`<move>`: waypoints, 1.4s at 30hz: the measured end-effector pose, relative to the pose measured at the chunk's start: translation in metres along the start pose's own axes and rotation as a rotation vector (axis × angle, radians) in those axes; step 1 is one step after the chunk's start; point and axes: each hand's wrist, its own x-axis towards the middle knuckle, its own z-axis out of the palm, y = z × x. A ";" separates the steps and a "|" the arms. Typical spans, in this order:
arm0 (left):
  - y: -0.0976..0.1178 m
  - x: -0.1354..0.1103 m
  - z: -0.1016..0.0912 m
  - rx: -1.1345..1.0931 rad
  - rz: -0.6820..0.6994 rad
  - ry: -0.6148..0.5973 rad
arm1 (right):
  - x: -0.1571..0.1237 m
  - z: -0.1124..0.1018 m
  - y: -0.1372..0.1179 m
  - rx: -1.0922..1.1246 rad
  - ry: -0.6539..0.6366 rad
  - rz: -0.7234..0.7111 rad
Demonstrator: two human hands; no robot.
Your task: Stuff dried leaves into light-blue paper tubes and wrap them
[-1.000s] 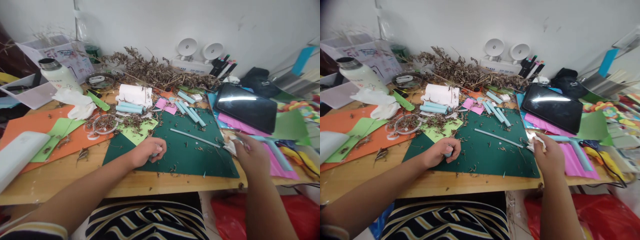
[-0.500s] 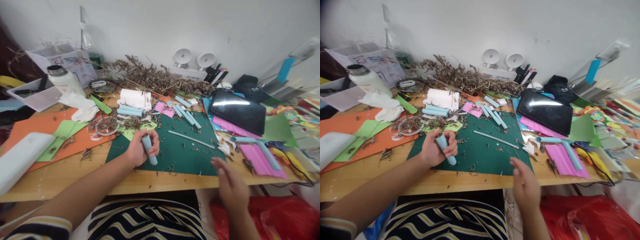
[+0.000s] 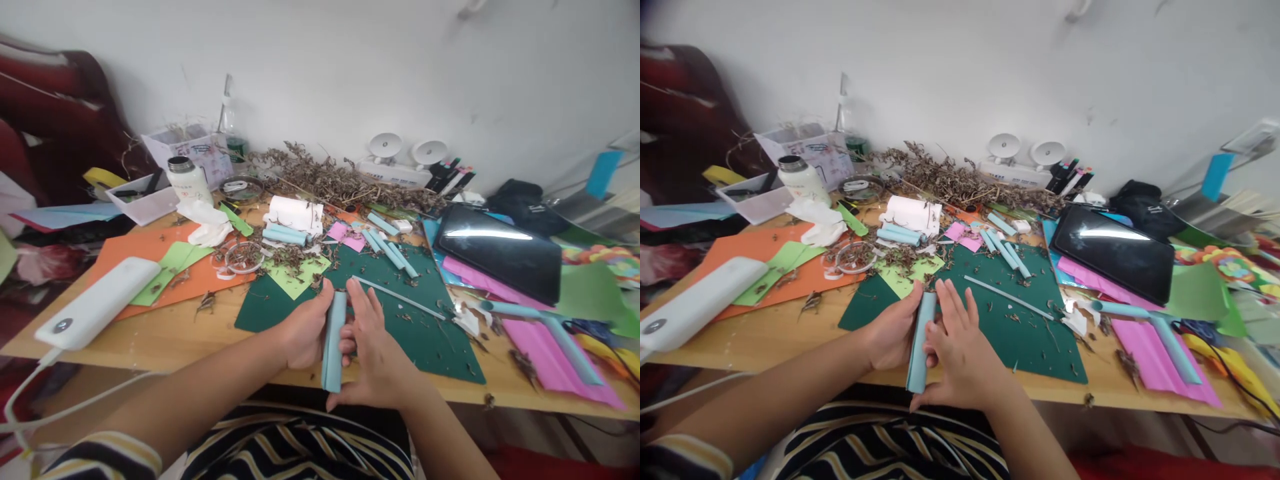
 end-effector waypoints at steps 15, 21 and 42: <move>-0.013 0.002 0.004 0.493 0.261 0.068 | -0.012 -0.003 -0.005 0.175 0.128 0.053; 0.000 -0.024 -0.009 1.397 0.833 -0.026 | -0.022 0.003 -0.009 0.386 0.259 0.122; -0.039 -0.019 -0.015 0.986 0.799 -0.209 | -0.036 0.043 -0.019 0.889 0.640 0.467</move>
